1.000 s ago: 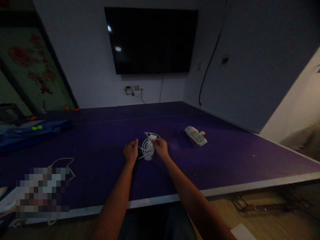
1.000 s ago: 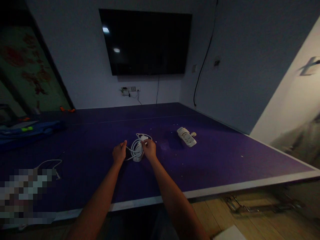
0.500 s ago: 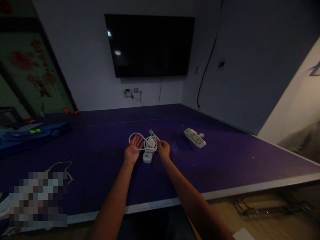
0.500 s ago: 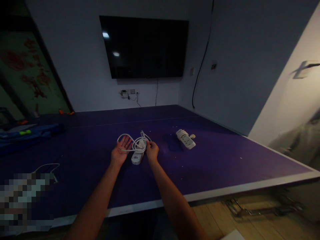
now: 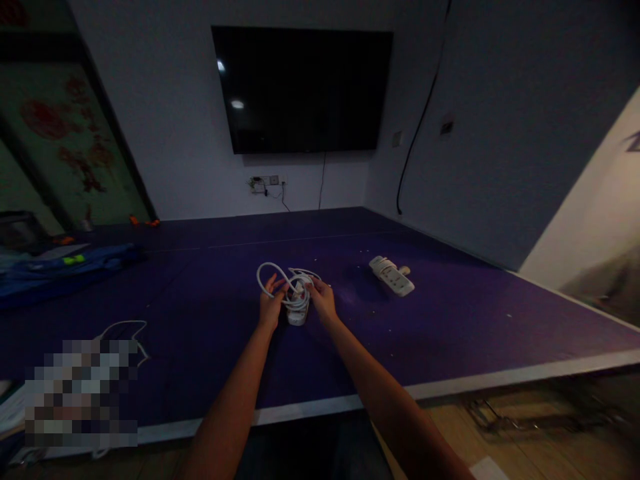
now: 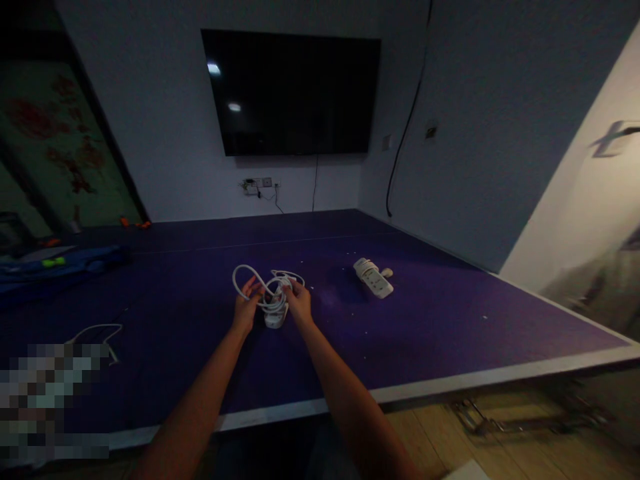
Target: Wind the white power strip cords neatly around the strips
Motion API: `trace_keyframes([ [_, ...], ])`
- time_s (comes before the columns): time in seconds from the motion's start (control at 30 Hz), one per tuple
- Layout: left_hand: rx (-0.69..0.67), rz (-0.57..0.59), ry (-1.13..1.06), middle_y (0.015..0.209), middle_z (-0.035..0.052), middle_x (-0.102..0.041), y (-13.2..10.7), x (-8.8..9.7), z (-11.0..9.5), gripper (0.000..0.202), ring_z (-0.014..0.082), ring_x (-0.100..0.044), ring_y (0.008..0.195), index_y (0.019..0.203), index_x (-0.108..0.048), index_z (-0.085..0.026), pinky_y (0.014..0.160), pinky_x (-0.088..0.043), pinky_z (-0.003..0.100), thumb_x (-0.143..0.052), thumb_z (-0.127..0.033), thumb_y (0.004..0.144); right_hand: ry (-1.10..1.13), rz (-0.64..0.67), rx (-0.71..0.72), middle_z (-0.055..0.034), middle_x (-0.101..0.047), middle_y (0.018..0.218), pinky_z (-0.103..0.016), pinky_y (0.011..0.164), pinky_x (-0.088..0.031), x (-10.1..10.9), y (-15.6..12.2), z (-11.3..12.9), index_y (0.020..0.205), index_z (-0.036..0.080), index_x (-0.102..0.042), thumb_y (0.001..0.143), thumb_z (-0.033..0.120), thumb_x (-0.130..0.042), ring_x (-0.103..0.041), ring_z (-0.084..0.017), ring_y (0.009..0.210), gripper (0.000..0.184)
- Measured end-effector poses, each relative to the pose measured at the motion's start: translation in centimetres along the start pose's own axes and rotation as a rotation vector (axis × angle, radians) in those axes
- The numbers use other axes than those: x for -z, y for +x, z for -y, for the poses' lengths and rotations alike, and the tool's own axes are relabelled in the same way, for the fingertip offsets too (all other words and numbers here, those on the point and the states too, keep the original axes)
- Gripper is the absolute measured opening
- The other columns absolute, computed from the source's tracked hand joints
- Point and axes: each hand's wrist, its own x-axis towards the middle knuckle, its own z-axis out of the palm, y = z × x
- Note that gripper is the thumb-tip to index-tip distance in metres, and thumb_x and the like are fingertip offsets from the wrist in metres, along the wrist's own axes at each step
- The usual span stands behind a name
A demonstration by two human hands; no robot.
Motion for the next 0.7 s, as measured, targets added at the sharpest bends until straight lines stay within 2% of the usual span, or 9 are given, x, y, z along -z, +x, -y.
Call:
trace_keyframes([
  [0.1,-0.014,-0.057,0.004,0.104,0.0103,-0.067,0.3,0.2,0.2,0.059,0.0175,-0.065,0.086,0.119,-0.057,-0.016,0.079,-0.048,0.029,-0.074,-0.034,0.066,0.163,0.063,-0.029,-0.0062,-0.071,0.095,-0.034,0.077,-0.052,-0.4,0.0,0.3,0.104,0.017,-0.065,0.062,0.037,-0.071,-0.065,-0.021,0.083,0.047],
  [0.23,0.048,-0.006,-0.080,0.110,0.0116,-0.065,0.5,0.4,-0.3,0.059,0.0176,-0.064,0.084,0.117,-0.059,-0.017,0.073,-0.049,0.028,-0.072,-0.045,0.067,0.238,0.042,-0.091,-0.0056,-0.071,0.091,-0.033,0.071,-0.053,-0.6,0.0,0.2,0.111,0.017,-0.061,0.057,0.034,-0.075,-0.065,-0.019,0.075,0.058],
  [0.3,0.100,0.063,-0.162,0.116,0.0139,-0.062,0.5,0.5,-0.8,0.062,0.0201,-0.064,0.088,0.116,-0.060,-0.016,0.072,-0.049,0.029,-0.060,-0.059,0.072,0.252,0.017,-0.102,-0.0059,-0.070,0.090,-0.032,0.067,-0.053,-0.5,0.0,0.1,0.111,0.018,-0.060,0.058,0.033,-0.074,-0.065,-0.018,0.072,0.057],
  [0.4,0.159,0.161,-0.277,0.120,0.0173,-0.059,0.5,0.8,-1.5,0.079,0.0255,-0.060,0.099,0.112,-0.064,-0.012,0.076,-0.050,0.034,-0.031,-0.075,0.076,0.262,-0.006,-0.092,-0.0056,-0.070,0.088,-0.033,0.066,-0.054,-0.3,0.1,0.0,0.109,0.018,-0.060,0.056,0.030,-0.075,-0.066,-0.019,0.071,0.056],
  [0.47,0.194,0.193,-0.334,0.120,0.0181,-0.059,0.6,0.8,-1.8,0.082,0.0266,-0.059,0.101,0.111,-0.065,-0.011,0.077,-0.050,0.035,-0.025,-0.075,0.078,0.254,-0.007,-0.098,-0.0052,-0.070,0.086,-0.033,0.067,-0.054,-0.2,0.2,0.0,0.107,0.018,-0.059,0.055,0.029,-0.075,-0.066,-0.019,0.070,0.056],
  [0.6,0.252,0.201,-0.367,0.123,0.0148,-0.057,0.9,0.7,-1.7,0.063,0.0225,-0.061,0.095,0.112,-0.064,-0.015,0.072,-0.050,0.032,-0.033,-0.062,0.085,0.227,-0.025,-0.078,-0.0058,-0.070,0.086,-0.034,0.067,-0.054,-0.2,0.1,0.0,0.106,0.018,-0.059,0.054,0.029,-0.075,-0.066,-0.020,0.072,0.055],
  [0.7,0.236,0.202,-0.343,0.119,0.0132,-0.059,1.0,0.6,-1.2,0.059,0.0206,-0.061,0.092,0.112,-0.064,-0.016,0.070,-0.050,0.030,-0.042,-0.062,0.083,0.199,-0.035,-0.041,-0.0061,-0.069,0.086,-0.033,0.066,-0.054,-0.1,-0.1,0.1,0.105,0.018,-0.058,0.055,0.028,-0.073,-0.066,-0.019,0.071,0.053],
])
